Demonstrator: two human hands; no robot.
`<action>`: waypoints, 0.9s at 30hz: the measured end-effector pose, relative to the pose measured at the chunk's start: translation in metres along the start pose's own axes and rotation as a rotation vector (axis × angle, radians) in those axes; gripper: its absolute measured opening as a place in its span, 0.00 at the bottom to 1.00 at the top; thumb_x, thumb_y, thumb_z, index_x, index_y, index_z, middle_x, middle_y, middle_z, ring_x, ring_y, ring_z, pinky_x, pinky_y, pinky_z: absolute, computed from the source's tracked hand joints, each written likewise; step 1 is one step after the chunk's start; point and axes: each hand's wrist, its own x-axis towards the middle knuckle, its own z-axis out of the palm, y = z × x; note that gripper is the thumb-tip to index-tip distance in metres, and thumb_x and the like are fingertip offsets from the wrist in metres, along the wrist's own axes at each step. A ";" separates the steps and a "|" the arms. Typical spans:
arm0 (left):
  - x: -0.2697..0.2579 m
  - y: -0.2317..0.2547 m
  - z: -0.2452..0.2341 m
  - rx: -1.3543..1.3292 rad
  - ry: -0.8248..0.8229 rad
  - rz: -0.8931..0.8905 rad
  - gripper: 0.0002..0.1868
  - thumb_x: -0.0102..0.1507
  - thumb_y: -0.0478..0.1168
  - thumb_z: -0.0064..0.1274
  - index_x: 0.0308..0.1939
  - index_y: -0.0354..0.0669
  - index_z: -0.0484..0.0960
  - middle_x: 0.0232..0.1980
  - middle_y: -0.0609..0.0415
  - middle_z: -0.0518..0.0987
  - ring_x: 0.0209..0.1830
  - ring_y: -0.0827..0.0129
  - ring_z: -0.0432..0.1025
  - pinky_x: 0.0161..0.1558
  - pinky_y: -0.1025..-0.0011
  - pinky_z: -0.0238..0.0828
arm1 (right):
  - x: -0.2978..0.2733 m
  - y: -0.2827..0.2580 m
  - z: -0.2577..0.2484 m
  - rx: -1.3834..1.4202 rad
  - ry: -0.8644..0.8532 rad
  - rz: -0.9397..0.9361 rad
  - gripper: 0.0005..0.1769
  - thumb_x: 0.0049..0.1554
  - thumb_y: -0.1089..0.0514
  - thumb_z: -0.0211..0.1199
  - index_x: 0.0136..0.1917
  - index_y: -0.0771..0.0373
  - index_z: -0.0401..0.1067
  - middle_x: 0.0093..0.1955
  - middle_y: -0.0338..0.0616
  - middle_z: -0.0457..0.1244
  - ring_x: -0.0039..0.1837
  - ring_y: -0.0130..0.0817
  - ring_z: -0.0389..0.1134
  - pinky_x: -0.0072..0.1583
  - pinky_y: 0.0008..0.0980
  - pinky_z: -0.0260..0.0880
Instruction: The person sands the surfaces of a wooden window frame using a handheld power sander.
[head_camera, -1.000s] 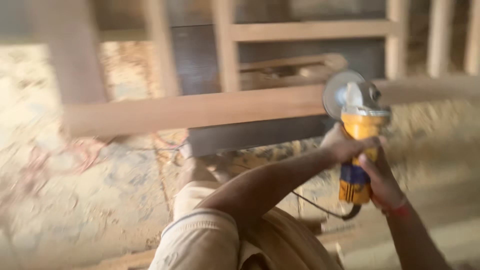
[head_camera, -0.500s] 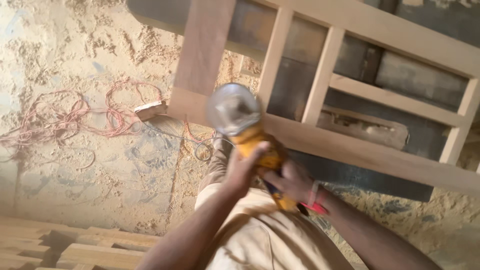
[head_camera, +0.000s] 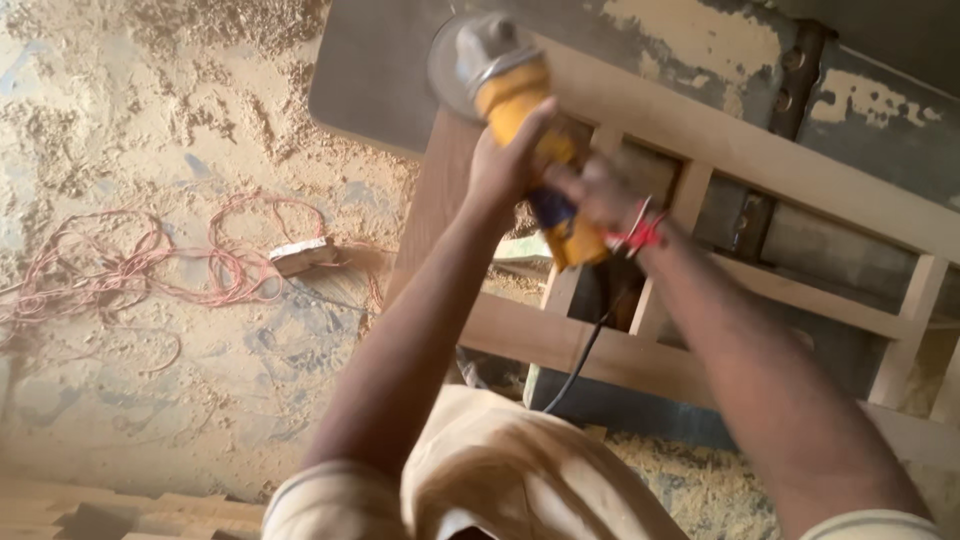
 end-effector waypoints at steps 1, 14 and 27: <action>0.018 0.006 0.012 0.014 -0.010 -0.029 0.32 0.55 0.58 0.64 0.53 0.37 0.79 0.44 0.49 0.81 0.37 0.66 0.80 0.38 0.68 0.81 | 0.013 -0.004 -0.016 -0.032 0.015 -0.028 0.34 0.60 0.44 0.60 0.75 0.56 0.57 0.55 0.40 0.68 0.53 0.32 0.72 0.53 0.32 0.76; -0.106 -0.057 0.002 -0.063 0.056 -0.005 0.24 0.63 0.50 0.62 0.55 0.37 0.76 0.43 0.53 0.79 0.40 0.68 0.75 0.40 0.70 0.75 | -0.099 0.033 0.023 -0.137 -0.127 -0.130 0.43 0.62 0.50 0.61 0.84 0.55 0.46 0.72 0.49 0.62 0.72 0.39 0.64 0.70 0.40 0.65; -0.241 -0.112 -0.030 -0.189 0.164 -0.006 0.25 0.63 0.49 0.59 0.59 0.39 0.73 0.52 0.49 0.78 0.51 0.64 0.76 0.51 0.65 0.78 | -0.204 0.065 0.091 -0.296 -0.244 -0.082 0.36 0.57 0.40 0.67 0.72 0.56 0.63 0.60 0.49 0.71 0.63 0.41 0.73 0.65 0.41 0.71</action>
